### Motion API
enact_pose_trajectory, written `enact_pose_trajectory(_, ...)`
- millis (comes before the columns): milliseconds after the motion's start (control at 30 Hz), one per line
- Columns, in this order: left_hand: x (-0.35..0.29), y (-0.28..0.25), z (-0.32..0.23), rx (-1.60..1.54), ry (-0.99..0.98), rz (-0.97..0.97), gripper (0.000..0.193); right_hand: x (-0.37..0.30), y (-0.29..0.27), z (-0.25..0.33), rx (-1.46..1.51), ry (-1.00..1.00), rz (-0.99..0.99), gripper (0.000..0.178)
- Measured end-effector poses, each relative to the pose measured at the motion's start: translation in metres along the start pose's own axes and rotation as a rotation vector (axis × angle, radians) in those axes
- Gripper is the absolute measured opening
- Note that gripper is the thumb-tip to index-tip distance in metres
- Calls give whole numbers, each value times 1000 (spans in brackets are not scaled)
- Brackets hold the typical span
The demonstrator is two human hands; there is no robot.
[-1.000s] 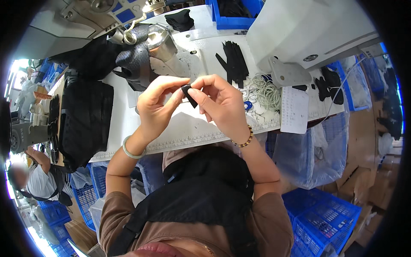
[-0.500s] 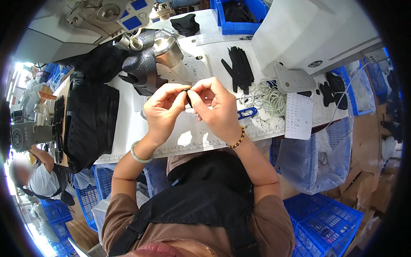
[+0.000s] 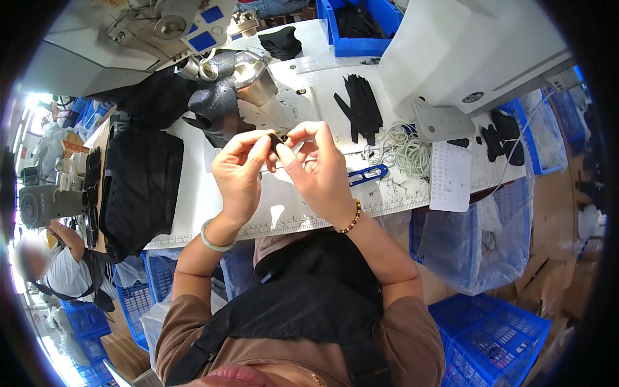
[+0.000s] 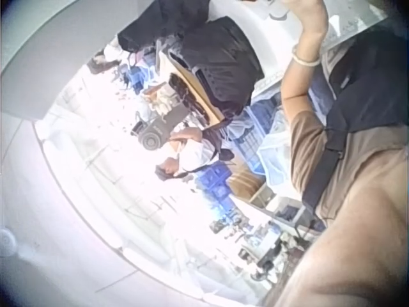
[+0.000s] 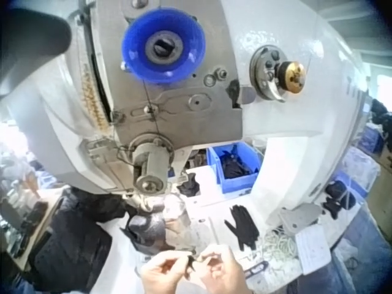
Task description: Stitching various components of a black shoe using an industrial sewing machine.
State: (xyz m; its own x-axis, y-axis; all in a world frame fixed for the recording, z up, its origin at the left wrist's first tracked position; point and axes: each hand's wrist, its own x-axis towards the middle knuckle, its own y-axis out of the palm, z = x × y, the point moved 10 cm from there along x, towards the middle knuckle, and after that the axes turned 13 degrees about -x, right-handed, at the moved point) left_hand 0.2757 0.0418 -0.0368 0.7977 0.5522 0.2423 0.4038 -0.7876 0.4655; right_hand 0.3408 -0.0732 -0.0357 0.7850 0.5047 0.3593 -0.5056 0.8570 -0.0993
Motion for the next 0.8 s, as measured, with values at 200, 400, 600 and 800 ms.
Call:
enact_pose_trajectory(200,-6,-10,-3,-178,-59,-70,14,-1,14,11,219,77,129,25)
enact_pose_trajectory(400,-8,7,-29,128,-268,175,13,21,18,44,-67,-179,506,26)
enact_pose_trajectory(600,1,-1,-30,54,-299,156,15,23,18,53,-262,-287,479,35)
enact_pose_trajectory(800,4,-3,-35,70,-338,164,15,26,19,69,-441,-494,399,24)
